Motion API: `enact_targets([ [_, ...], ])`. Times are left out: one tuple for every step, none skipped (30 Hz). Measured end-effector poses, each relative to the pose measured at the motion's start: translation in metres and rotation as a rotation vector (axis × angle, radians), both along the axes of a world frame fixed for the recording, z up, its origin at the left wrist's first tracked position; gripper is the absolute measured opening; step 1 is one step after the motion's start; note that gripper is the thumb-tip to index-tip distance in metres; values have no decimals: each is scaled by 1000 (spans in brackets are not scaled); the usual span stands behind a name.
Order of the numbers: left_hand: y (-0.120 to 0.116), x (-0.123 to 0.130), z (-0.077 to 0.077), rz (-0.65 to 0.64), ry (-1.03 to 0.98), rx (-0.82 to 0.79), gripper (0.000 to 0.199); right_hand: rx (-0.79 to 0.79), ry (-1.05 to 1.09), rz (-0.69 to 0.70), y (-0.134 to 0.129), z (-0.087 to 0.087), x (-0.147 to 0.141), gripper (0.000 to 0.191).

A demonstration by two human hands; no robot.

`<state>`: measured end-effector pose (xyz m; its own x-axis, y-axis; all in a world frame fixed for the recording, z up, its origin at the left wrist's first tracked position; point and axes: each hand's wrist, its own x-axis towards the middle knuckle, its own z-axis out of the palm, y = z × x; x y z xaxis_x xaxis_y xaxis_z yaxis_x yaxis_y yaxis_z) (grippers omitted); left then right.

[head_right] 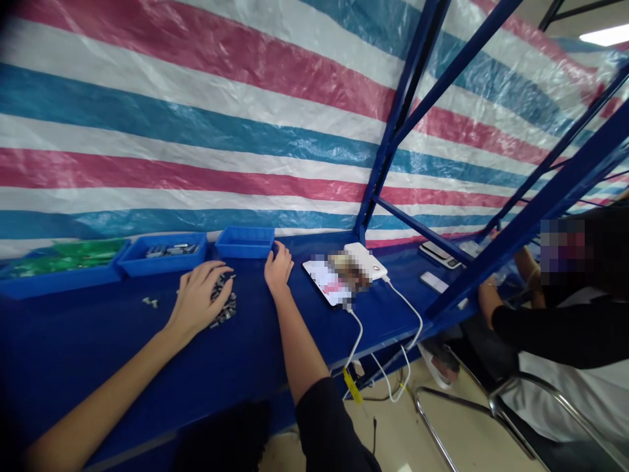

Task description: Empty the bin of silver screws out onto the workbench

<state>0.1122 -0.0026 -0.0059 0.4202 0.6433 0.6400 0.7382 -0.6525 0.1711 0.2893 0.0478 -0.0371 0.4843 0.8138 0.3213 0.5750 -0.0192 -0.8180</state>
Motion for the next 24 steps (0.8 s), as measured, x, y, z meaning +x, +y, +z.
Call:
enact_targets([
  [3,-4,3,38,-15,15,31,17,-41,6,-3,2,-2,42],
  [5,-8,5,81,-33,28,33,35,-95,22,-5,4,-5,44],
  [8,-12,7,125,-53,38,35,42,-157,49,-8,6,-7,45],
  [10,-17,8,168,-75,43,36,36,-218,83,-10,7,-10,45],
  [12,-21,8,205,-97,41,37,18,-265,118,-12,8,-12,43],
  [14,-25,9,234,-118,33,38,-6,-293,145,-13,9,-14,41],
  [15,-29,8,255,-137,20,38,-28,-307,160,-14,9,-16,39],
  [16,-32,8,269,-153,6,38,-42,-312,166,-14,9,-17,38],
  [17,-34,7,278,-166,-7,38,-46,-312,168,-14,8,-17,36],
  [18,-35,6,280,-174,-19,38,-46,-313,172,-13,7,-17,36],
  [19,-35,5,277,-178,-29,38,-46,-313,179,-12,7,-17,36],
  [21,-35,3,271,-179,-36,38,-50,-314,190,-11,6,-16,38],
  [22,-34,2,264,-176,-40,38,-59,-313,202,-9,6,-15,40],
  [24,-33,1,255,-171,-41,37,-70,-310,211,-8,7,-15,44],
  [25,-32,0,246,-164,-39,37,-80,-309,216,-8,10,-15,49],
  [27,-32,-1,237,-157,-32,37,-82,-308,214,-10,15,-15,54],
  [28,-31,-2,227,-151,-22,36,-71,-304,205,-15,22,-16,58],
  [29,-30,-3,215,-144,-10,36,-41,-297,195,-24,31,-17,61],
  [30,-30,-3,200,-135,1,35,9,-281,184,-37,41,-17,61],
  [30,-29,-3,182,-125,9,33,82,-249,173,-55,51,-17,58],
  [30,-28,-2,161,-115,15,32,163,-205,177,-76,62,-16,52],
  [29,-27,-1,136,-105,18,30,232,-162,202,-99,70,-12,44],
  [27,-25,0,104,-94,21,28,280,-124,237,-123,76,-6,38],
  [24,-23,0,62,-83,25,26,316,-93,254,-147,78,4,32],
])
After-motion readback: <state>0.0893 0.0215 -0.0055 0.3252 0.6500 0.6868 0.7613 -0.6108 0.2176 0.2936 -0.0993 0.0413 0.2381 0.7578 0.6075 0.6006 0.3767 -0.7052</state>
